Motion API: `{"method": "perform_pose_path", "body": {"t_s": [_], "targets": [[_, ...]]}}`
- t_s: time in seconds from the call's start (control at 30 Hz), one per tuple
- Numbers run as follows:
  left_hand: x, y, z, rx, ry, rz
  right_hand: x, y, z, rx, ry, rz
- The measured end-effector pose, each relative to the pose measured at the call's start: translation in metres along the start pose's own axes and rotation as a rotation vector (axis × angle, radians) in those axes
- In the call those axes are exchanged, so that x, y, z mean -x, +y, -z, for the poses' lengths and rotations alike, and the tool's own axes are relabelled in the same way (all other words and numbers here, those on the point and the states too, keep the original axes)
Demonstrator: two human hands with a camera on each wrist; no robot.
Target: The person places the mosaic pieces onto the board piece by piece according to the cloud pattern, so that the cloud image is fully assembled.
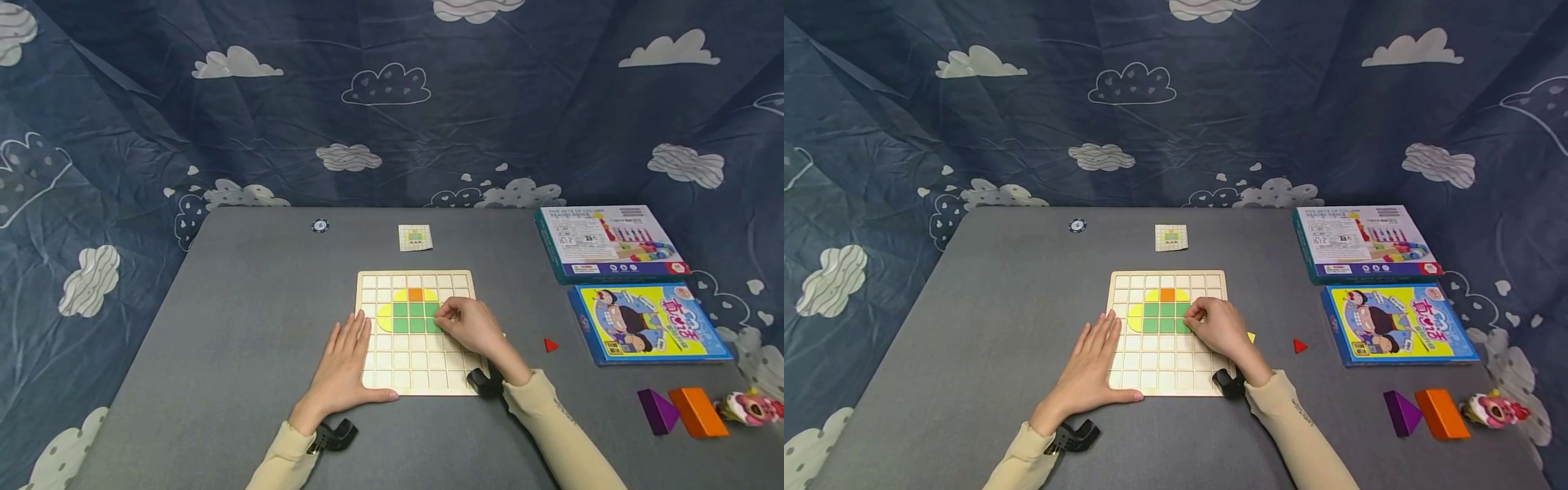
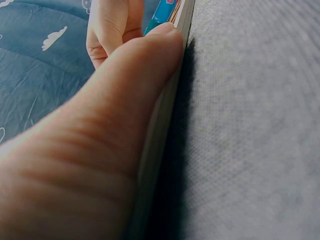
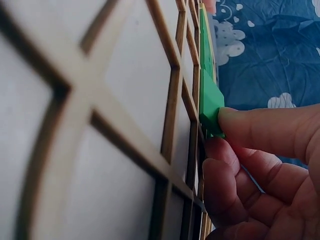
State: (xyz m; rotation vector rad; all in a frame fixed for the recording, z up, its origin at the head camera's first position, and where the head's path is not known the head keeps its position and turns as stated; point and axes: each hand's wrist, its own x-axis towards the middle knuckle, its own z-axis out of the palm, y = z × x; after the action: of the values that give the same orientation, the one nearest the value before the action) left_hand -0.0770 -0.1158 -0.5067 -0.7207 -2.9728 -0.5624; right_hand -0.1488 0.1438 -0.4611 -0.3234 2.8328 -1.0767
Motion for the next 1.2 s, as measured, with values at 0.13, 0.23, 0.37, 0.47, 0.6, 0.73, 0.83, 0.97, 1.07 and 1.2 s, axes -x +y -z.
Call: {"method": "perform_pose_path", "body": {"t_s": [0.13,0.23,0.37,0.47,0.6,0.73,0.83,0.97,1.07,1.2], "targets": [[0.0,0.0,0.0,-0.003,-0.003,0.003,0.0,-0.001,0.0,0.005,-0.005,0.001],[0.0,0.001,0.001,0.0,-0.002,0.001,0.0,-0.001,0.0,0.01,-0.005,0.001],[0.0,0.002,0.001,0.004,0.0,-0.003,0.001,-0.001,0.001,0.021,-0.009,0.008],[0.0,0.002,0.001,0.001,0.001,-0.003,0.001,-0.001,0.001,0.035,-0.011,0.015],[0.001,0.002,0.0,0.003,0.003,-0.003,0.001,-0.001,0.002,0.051,-0.011,0.015],[0.001,0.001,0.0,0.009,0.005,-0.005,0.002,-0.001,0.002,0.056,-0.011,0.015],[0.0,0.001,0.0,0.0,0.003,-0.004,0.003,-0.001,0.003,0.05,-0.019,0.019],[0.001,0.001,0.001,-0.004,0.007,-0.001,0.005,-0.001,0.004,0.041,-0.034,0.022],[0.0,0.001,0.001,0.004,0.009,0.0,0.008,-0.001,0.006,0.041,-0.044,0.033],[0.0,0.001,0.0,0.002,0.005,0.0,0.011,0.002,0.009,0.035,-0.042,0.05]]}}
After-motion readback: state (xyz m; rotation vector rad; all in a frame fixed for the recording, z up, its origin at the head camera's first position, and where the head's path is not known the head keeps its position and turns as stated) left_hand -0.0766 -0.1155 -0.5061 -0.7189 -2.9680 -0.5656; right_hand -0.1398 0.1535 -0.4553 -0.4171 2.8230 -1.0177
